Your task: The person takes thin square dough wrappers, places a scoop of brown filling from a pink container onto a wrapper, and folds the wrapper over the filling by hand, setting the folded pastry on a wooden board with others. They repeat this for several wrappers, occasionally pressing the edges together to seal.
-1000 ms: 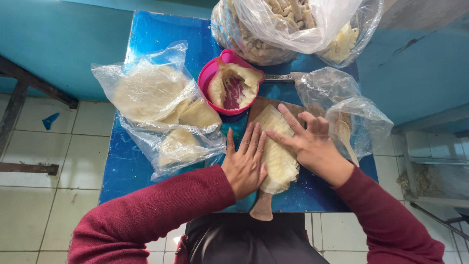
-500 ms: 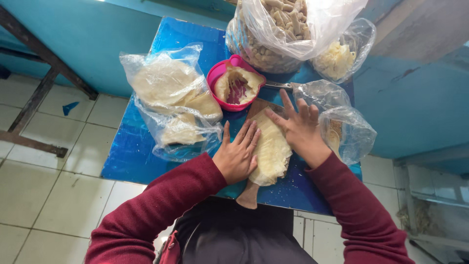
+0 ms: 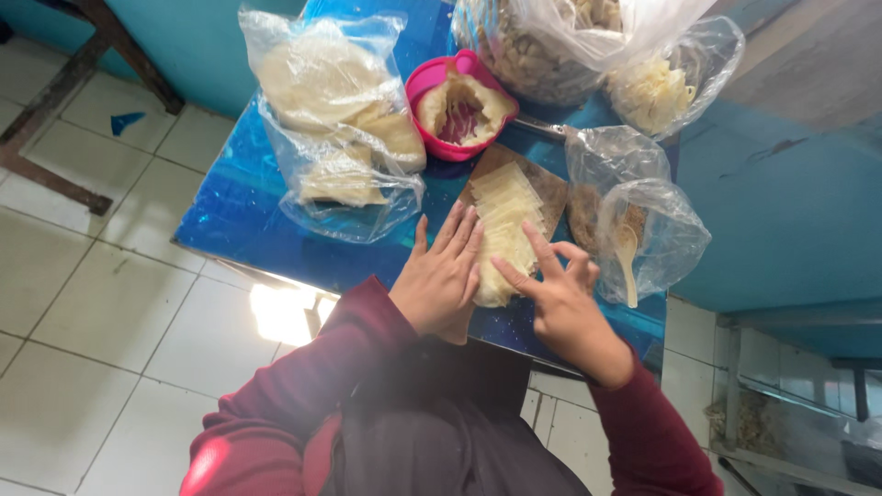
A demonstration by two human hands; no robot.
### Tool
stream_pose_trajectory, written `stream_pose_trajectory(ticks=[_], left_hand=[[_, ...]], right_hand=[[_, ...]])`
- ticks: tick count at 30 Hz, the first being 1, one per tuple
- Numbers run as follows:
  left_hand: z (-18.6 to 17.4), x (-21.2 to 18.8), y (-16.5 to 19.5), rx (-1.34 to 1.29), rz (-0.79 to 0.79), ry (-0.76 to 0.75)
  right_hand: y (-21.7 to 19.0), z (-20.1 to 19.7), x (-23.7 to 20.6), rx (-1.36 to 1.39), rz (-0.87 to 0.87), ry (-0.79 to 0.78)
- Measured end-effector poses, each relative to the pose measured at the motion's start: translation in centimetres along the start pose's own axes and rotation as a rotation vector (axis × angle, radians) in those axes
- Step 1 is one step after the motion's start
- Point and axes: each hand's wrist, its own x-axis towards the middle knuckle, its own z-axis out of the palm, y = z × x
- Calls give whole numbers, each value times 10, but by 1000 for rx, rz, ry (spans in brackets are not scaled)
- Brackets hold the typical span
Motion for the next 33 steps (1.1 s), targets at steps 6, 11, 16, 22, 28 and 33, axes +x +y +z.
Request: stream_pose_trajectory(ticks=[6,11,16,22,28,33], left_hand=[[-2,0,1,47,3,-19],[-7,0,1,22,24,-17],[-5,-1,1,9,5,-5],[-4,-2,1,-13,-3,16],[-10,-1,2,-18,-6,17],[-13,0,1,-37,-18,0]], right_hand=[[6,16,-8,-356,24,183],[7,8,-7,-446,60,238],[-6,17,4,-342,-121,225],[14,8,11,-576,-1,247],[10,13,14,-453,33,275],[8,14,21,-406,-58,278]])
